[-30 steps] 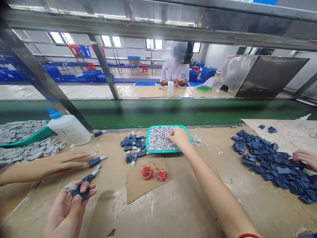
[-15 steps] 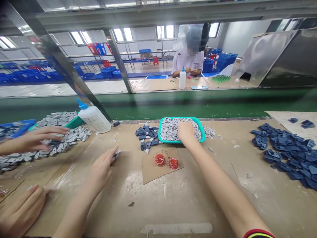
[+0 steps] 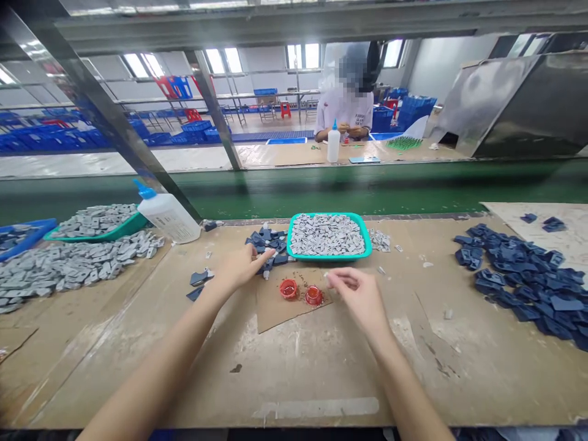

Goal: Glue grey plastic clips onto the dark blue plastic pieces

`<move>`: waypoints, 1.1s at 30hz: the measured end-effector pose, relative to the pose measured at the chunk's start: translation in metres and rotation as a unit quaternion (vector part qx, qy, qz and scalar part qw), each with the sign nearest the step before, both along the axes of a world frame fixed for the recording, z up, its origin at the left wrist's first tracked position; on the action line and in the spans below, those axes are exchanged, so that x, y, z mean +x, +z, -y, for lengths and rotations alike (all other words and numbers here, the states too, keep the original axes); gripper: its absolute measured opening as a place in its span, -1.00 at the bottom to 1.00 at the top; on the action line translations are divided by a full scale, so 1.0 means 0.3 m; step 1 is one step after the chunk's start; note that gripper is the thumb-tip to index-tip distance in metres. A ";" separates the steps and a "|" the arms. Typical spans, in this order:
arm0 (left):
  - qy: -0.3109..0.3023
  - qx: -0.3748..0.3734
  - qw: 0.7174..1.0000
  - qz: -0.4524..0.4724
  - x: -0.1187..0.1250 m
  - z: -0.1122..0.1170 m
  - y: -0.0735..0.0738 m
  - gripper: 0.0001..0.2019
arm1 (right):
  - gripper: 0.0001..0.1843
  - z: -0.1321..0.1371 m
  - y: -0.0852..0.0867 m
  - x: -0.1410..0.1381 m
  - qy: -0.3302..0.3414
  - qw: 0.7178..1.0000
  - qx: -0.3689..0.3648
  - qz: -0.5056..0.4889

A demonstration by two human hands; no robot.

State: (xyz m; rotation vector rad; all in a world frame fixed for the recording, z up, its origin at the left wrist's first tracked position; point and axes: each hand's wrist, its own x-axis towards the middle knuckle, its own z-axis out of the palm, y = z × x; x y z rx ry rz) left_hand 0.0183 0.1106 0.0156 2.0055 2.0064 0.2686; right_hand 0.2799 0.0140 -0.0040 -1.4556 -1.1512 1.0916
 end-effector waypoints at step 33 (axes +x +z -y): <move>0.120 -0.035 0.679 0.723 0.138 0.396 -0.044 -0.67 | -0.64 0.051 -0.028 -0.049 0.035 0.995 -0.056 -0.077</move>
